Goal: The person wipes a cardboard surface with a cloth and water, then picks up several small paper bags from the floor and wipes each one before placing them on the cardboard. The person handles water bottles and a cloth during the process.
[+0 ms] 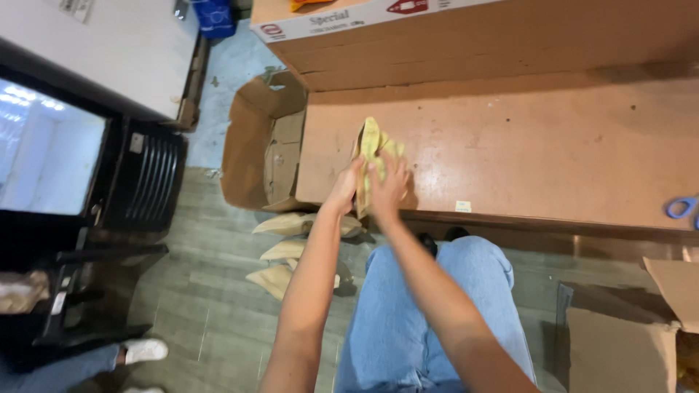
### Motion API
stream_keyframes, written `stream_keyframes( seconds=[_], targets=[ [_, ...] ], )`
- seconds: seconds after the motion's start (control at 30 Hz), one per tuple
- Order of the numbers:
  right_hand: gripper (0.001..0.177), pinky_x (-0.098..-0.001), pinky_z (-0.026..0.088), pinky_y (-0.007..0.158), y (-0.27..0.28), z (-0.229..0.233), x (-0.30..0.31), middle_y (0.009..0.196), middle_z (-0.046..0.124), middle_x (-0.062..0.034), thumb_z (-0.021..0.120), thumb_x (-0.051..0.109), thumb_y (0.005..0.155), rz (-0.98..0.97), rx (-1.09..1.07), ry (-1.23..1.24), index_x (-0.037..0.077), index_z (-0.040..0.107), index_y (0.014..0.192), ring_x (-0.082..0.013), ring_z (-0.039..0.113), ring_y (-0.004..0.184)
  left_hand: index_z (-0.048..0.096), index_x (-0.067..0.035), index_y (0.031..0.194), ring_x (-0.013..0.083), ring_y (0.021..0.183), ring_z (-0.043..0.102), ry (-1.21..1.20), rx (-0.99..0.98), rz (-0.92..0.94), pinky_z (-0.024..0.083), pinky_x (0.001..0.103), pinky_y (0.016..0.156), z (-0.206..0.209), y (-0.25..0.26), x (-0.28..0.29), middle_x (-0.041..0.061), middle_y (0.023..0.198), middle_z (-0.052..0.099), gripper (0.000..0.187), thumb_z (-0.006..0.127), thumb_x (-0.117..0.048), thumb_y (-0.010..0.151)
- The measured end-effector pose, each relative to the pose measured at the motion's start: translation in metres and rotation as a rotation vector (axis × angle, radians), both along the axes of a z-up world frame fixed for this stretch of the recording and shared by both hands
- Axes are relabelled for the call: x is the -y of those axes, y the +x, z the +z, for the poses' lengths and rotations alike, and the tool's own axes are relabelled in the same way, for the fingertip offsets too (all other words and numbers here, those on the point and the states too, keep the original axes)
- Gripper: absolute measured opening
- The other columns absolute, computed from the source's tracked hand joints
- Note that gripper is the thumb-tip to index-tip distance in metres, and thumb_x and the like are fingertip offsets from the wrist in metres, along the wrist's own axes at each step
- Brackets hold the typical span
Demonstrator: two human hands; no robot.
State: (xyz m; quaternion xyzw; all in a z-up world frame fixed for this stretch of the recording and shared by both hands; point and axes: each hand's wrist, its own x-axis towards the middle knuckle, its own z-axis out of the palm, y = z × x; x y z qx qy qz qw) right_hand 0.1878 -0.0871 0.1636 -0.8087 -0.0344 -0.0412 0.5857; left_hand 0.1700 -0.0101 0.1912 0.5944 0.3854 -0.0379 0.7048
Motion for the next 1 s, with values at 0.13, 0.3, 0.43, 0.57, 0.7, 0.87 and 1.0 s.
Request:
stream_keyframes(
  seconds=[0.13,0.3,0.43,0.57,0.7,0.87,1.0],
  targets=[
    [0.054,-0.0392,0.028,0.125,0.014,0.009,0.034,0.163,0.042,-0.0021,0.047,0.068,0.097,0.117,-0.652,0.017,0.052,0.047,0.148,-0.0265,0.039,0.150,0.048,0.001,0.150,0.0402,0.126,0.059,-0.050,0.086,0.102,0.048,0.057,0.103,0.031,0.004,0.024,0.026,0.140,0.057,0.075,0.061,-0.052,0.098],
    [0.052,-0.0470,0.022,0.128,-0.011,-0.021,0.026,0.159,0.043,-0.0241,0.058,0.040,0.105,-0.052,-0.449,0.212,0.018,0.054,0.151,-0.0392,0.033,0.152,0.035,-0.001,0.157,0.0400,0.142,0.045,-0.085,0.155,0.145,0.038,0.057,0.115,0.033,0.009,0.037,0.027,0.156,0.043,0.066,0.047,-0.041,0.106],
    [0.058,-0.0500,0.024,0.126,0.016,0.028,0.031,0.155,0.044,-0.0255,0.062,0.042,0.100,0.061,-0.402,0.087,0.019,0.052,0.152,-0.0434,0.036,0.147,0.042,-0.014,0.156,0.0334,0.139,0.048,-0.102,0.122,0.220,0.038,0.054,0.114,0.043,0.011,0.054,0.014,0.153,0.049,0.073,0.056,-0.056,0.099],
    [0.073,-0.0567,0.029,0.121,0.020,0.053,0.033,0.146,0.047,-0.0287,0.071,0.045,0.088,0.319,-0.259,-0.151,0.021,0.047,0.153,-0.0528,0.043,0.138,0.033,-0.017,0.162,0.0373,0.152,0.030,-0.267,0.271,0.466,0.026,0.053,0.123,0.058,0.002,0.058,0.015,0.165,0.032,0.095,0.040,-0.082,0.093],
    [0.090,-0.0635,0.034,0.116,-0.006,0.046,0.051,0.137,0.050,-0.0320,0.080,0.048,0.076,0.572,-0.108,-0.389,0.024,0.042,0.154,-0.0622,0.050,0.129,0.023,-0.028,0.166,0.0323,0.160,0.006,-0.313,0.289,0.490,0.002,0.046,0.129,0.045,-0.008,0.027,-0.002,0.175,0.006,0.077,0.032,-0.070,0.102],
    [0.081,-0.0620,0.050,0.103,0.011,0.049,0.044,0.142,0.052,-0.0229,0.076,0.024,0.078,0.661,0.012,-0.678,0.036,0.046,0.152,-0.0542,0.053,0.130,0.028,-0.023,0.163,0.0408,0.157,0.000,0.491,0.136,0.041,0.004,0.062,0.123,0.094,-0.032,0.016,0.013,0.172,0.005,0.079,0.061,-0.024,0.092],
    [0.072,-0.0567,0.048,0.107,0.048,0.061,0.043,0.142,0.057,-0.0242,0.075,0.026,0.081,0.701,0.188,-0.884,0.030,0.054,0.150,-0.0470,0.058,0.131,0.060,-0.021,0.135,0.0346,0.159,0.009,1.737,0.150,-0.671,0.003,0.081,0.115,0.104,-0.011,-0.017,0.002,0.172,0.022,0.035,0.059,-0.014,0.101]
  ],
)
